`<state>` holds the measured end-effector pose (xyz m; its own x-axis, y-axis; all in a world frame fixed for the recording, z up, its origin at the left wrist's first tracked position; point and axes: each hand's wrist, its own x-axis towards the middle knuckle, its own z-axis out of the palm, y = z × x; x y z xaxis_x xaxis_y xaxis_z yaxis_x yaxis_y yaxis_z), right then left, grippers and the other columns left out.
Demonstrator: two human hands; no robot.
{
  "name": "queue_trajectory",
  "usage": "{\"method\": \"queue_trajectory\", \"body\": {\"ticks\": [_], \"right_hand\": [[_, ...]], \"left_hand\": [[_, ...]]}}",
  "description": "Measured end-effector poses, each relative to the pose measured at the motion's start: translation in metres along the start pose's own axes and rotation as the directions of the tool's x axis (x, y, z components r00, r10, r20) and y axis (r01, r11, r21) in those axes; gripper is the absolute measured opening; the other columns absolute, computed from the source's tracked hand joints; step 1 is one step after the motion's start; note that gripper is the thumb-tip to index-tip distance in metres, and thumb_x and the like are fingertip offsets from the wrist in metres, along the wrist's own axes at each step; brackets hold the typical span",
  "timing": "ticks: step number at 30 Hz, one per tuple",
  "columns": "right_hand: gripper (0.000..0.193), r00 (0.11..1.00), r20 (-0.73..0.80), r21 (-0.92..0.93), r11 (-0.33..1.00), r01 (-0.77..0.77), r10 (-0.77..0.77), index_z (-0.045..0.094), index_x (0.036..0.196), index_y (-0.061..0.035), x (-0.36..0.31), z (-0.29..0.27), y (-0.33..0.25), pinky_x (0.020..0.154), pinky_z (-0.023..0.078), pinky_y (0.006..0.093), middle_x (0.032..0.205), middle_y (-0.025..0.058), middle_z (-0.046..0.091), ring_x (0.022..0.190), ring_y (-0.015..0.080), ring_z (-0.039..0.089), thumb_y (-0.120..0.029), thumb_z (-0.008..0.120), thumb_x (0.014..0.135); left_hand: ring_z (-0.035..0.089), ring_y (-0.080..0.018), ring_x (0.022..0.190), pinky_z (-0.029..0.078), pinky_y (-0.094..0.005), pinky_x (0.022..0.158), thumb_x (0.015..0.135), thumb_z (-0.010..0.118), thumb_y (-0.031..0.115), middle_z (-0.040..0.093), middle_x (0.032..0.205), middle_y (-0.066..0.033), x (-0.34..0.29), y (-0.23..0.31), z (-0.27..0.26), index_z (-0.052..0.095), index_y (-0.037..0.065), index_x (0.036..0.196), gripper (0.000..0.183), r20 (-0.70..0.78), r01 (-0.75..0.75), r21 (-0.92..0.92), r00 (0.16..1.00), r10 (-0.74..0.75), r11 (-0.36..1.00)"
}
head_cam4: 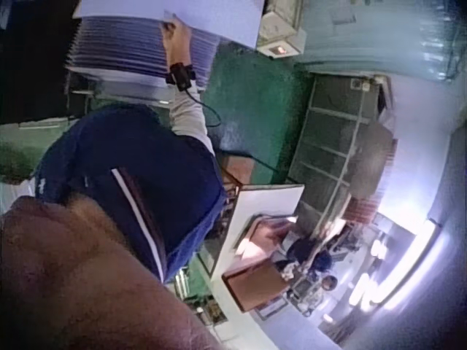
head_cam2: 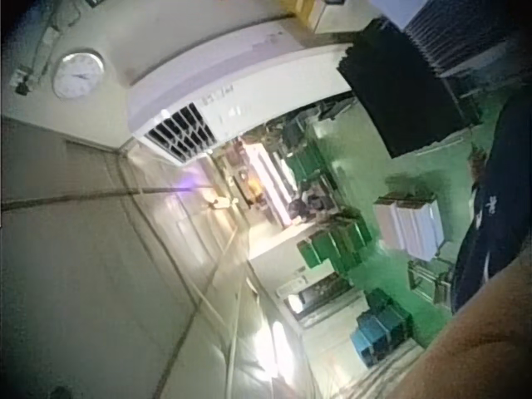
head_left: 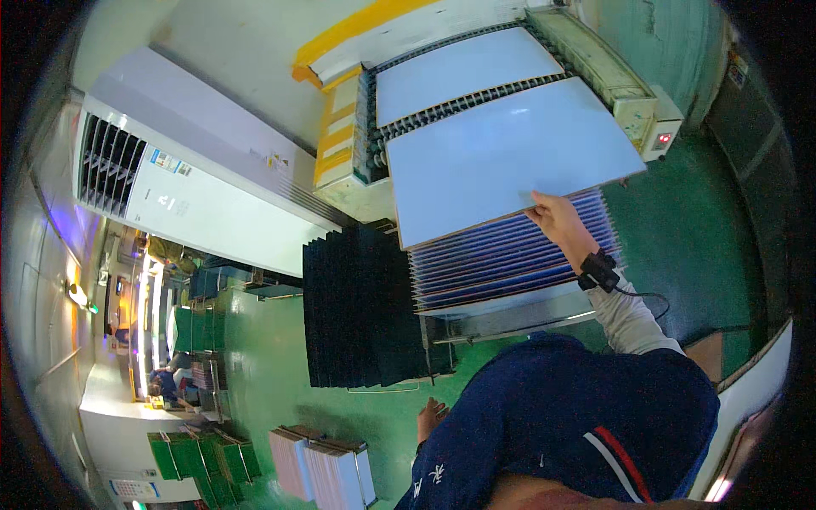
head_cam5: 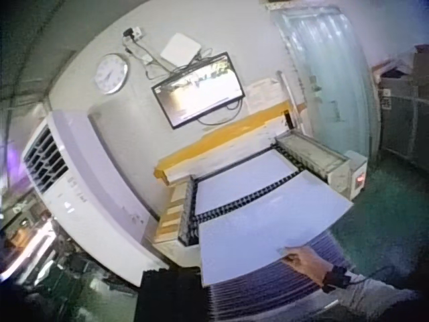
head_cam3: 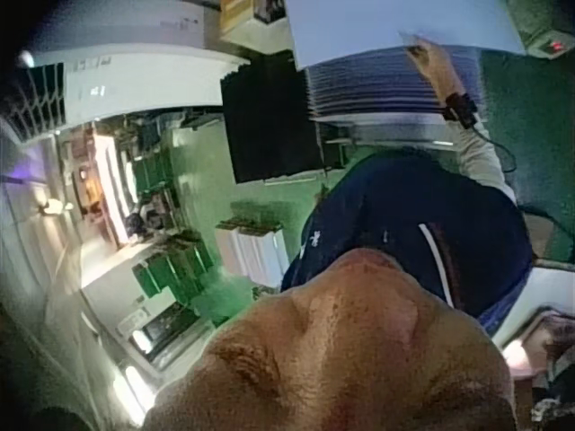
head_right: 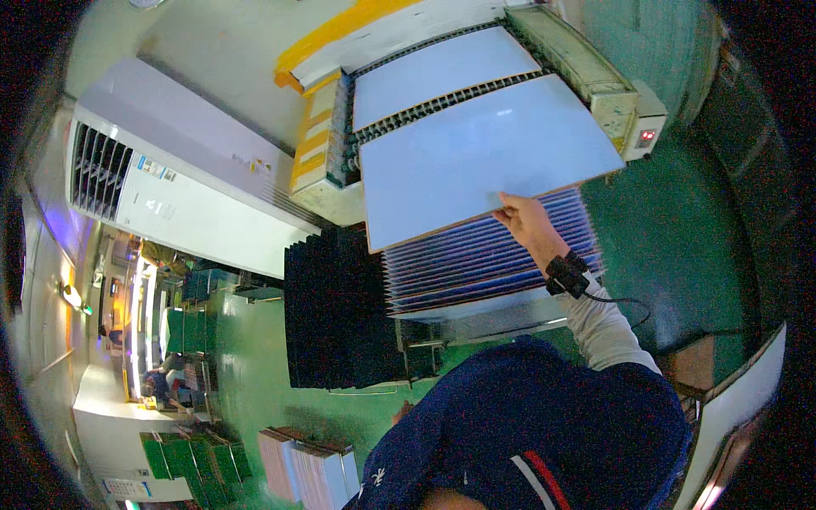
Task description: Manually picking up thin blue panels and placing them into a rack or machine slot.
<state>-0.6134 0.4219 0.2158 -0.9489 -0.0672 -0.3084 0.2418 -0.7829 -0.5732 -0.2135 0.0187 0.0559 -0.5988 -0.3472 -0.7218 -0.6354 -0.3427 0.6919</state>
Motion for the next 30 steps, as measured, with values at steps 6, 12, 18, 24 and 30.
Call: {"method": "queue_trajectory", "body": {"ticks": [6, 12, 18, 24, 30], "right_hand": [[0.019, 0.995, 0.029, -0.082, 0.992, -0.095, 0.097, 0.053, 0.095, 0.0011, 0.03, 0.012, 0.003, 0.073, 0.047, 0.0347, 0.092, 0.012, 0.056, 0.081, 0.0218, 0.055, -0.015, 0.057, 0.085], [0.026, 0.978, 0.042, -0.197, 0.961, -0.193, 0.205, 0.054, 0.097, 0.0024, 0.043, 0.019, -0.006, 0.07, 0.048, 0.0326, 0.089, 0.0139, 0.059, 0.08, 0.0223, 0.059, -0.021, 0.056, 0.086], [0.029, 0.978, 0.032, -0.239, 0.951, -0.194, 0.207, 0.054, 0.097, 0.001, 0.064, 0.027, -0.01, 0.067, 0.048, 0.0294, 0.089, 0.0146, 0.061, 0.079, 0.0209, 0.06, -0.025, 0.057, 0.085], [0.03, 0.974, 0.073, -0.25, 0.949, -0.192, 0.216, 0.055, 0.096, 0.0001, 0.075, 0.024, -0.015, 0.067, 0.047, 0.0281, 0.09, 0.0136, 0.061, 0.074, 0.018, 0.058, -0.027, 0.058, 0.084], [0.027, 0.976, 0.068, -0.253, 0.95, -0.185, 0.208, 0.056, 0.095, -0.0013, 0.085, 0.022, -0.016, 0.063, 0.046, 0.0268, 0.087, 0.0125, 0.063, 0.073, 0.0168, 0.058, -0.026, 0.058, 0.084]], "left_hand": [[0.055, -0.0319, 0.097, 0.047, -0.0404, 0.08, 0.087, 0.053, 0.035, 0.051, 0.112, -0.0229, 0.004, -0.019, 0.004, 0.038, -0.009, 0.117, 0.054, -0.114, 0.181, -0.3, 0.968, -0.223, 0.937], [0.055, -0.0297, 0.093, 0.047, -0.038, 0.078, 0.089, 0.049, 0.033, 0.051, 0.113, -0.0199, -0.026, 0.026, 0.05, 0.037, -0.006, 0.12, 0.052, -0.162, 0.158, 0.065, 0.976, -0.146, 0.985], [0.056, -0.0285, 0.089, 0.048, -0.0366, 0.075, 0.089, 0.049, 0.033, 0.051, 0.112, -0.02, -0.032, 0.009, 0.048, 0.037, -0.007, 0.121, 0.053, -0.207, 0.135, 0.048, 0.971, -0.123, 0.99], [0.056, -0.0311, 0.093, 0.048, -0.0385, 0.078, 0.088, 0.051, 0.036, 0.052, 0.111, -0.0222, -0.016, -0.021, 0.031, 0.036, -0.008, 0.122, 0.058, -0.154, 0.195, -0.148, 0.964, -0.217, 0.97], [0.054, -0.0356, 0.099, 0.047, -0.0412, 0.083, 0.087, 0.05, 0.039, 0.051, 0.113, -0.0234, -0.002, -0.044, 0.026, 0.036, -0.008, 0.123, 0.061, -0.197, 0.174, -0.222, 0.956, -0.219, 0.959]]}}
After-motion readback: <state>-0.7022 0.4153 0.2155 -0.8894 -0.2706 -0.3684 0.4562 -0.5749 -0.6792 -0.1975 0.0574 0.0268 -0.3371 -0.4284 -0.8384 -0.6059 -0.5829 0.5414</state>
